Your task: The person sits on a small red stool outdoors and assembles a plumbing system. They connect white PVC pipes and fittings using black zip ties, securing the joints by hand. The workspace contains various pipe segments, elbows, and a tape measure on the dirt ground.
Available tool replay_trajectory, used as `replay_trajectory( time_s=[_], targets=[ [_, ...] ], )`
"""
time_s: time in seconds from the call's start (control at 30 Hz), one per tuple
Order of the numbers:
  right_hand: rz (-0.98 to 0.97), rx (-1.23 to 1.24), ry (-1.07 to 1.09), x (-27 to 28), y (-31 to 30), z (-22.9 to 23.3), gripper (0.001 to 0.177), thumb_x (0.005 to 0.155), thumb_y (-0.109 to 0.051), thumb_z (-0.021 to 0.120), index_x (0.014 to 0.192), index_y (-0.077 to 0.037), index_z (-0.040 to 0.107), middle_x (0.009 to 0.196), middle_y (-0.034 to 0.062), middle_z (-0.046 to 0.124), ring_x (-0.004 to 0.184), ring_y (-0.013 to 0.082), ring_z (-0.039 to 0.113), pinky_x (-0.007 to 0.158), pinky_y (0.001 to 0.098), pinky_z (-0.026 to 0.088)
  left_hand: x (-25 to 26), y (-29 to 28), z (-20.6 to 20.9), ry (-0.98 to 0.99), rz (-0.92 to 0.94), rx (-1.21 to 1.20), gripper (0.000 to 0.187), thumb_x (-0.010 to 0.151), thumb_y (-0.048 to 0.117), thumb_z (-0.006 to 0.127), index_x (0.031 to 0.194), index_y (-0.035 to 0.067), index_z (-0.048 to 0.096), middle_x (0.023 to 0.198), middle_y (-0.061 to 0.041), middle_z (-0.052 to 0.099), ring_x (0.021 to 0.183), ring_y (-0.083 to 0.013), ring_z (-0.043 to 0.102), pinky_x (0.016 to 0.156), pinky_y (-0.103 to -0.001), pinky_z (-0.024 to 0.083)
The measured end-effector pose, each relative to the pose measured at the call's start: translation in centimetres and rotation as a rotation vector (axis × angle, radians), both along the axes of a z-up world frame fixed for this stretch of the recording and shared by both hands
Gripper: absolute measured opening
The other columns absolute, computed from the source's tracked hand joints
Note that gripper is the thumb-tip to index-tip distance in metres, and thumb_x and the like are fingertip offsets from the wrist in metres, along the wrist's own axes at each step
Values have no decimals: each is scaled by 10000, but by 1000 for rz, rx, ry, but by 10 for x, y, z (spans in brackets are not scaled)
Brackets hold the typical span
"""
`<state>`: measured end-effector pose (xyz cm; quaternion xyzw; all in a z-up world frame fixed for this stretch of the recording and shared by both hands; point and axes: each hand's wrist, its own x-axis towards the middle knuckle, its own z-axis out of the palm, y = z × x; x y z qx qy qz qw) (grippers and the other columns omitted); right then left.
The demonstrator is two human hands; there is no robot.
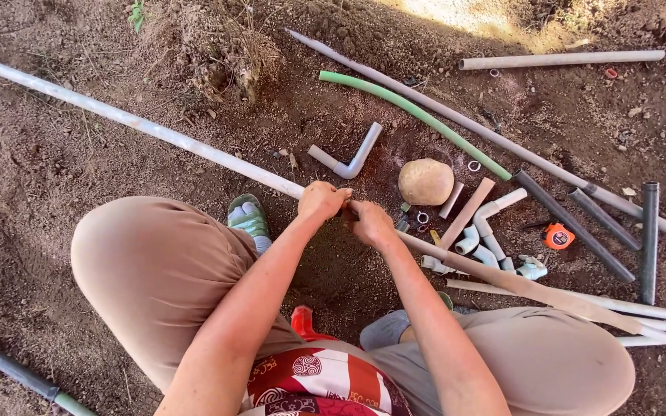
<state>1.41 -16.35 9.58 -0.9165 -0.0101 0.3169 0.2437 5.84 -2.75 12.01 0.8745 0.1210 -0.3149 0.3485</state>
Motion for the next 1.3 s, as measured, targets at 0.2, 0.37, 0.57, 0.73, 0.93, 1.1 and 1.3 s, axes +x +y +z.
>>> replay_trajectory(
  time_s=[0.2, 0.37, 0.57, 0.73, 0.93, 1.1, 1.3],
  targets=[
    [-48, 30, -253, -17, -1, -35, 271, 803, -200, 562, 1067, -236, 608, 982, 80, 644, 979, 296, 618, 821, 452, 496, 10, -2, -17, 56, -40, 47, 406, 799, 488, 594, 960, 133, 705, 1066, -138, 669, 1101, -291, 596, 939, -442, 479],
    [-20, 57, -830, -35, -5, -83, 255, 772, -155, 629, 1005, -244, 573, 805, -30, 636, 743, 189, 648, 635, 337, 494, 18, -13, -85, -78, -260, 263, 537, 916, 510, 454, 999, -7, 572, 916, -182, 651, 895, -298, 669, 728, -446, 567],
    [145, 20, -942, -50, 4, -56, 334, 798, -133, 551, 1114, -240, 532, 768, 21, 510, 663, 259, 575, 562, 374, 411, 11, -16, -82, -167, -260, 256, 516, 902, 477, 505, 982, -23, 603, 880, -160, 655, 874, -314, 675, 728, -471, 565],
    [100, -27, -778, -45, 4, -63, 301, 799, -175, 601, 1071, -287, 540, 803, 22, 530, 693, 263, 605, 603, 379, 422, -1, -13, -61, -181, -67, 139, 480, 886, 509, 506, 966, 50, 618, 903, -148, 658, 923, -313, 660, 791, -460, 542],
    [46, -28, -262, -22, 6, -10, 462, 839, -245, 612, 1268, -354, 480, 979, 80, 592, 916, 306, 640, 802, 407, 479, -44, 3, -7, -113, 605, -138, 375, 906, 383, 459, 1058, 54, 555, 1033, -210, 629, 1056, -359, 590, 893, -474, 468],
    [-6, -17, 10, -9, 21, 35, 535, 840, -204, 588, 1332, -341, 429, 1111, 148, 583, 1056, 343, 607, 892, 423, 468, -76, 8, -98, 121, 693, -126, 372, 786, 349, 536, 1103, 158, 499, 1070, -104, 615, 1095, -298, 569, 936, -443, 452],
    [-16, -20, 159, 5, 19, 36, 594, 749, -135, 527, 1295, -367, 506, 1206, 151, 597, 1120, 364, 565, 949, 462, 456, -73, 8, -54, 277, 611, -663, 450, 738, 230, 648, 1148, 102, 516, 988, -83, 637, 990, -216, 632, 736, -383, 458]
  ],
)
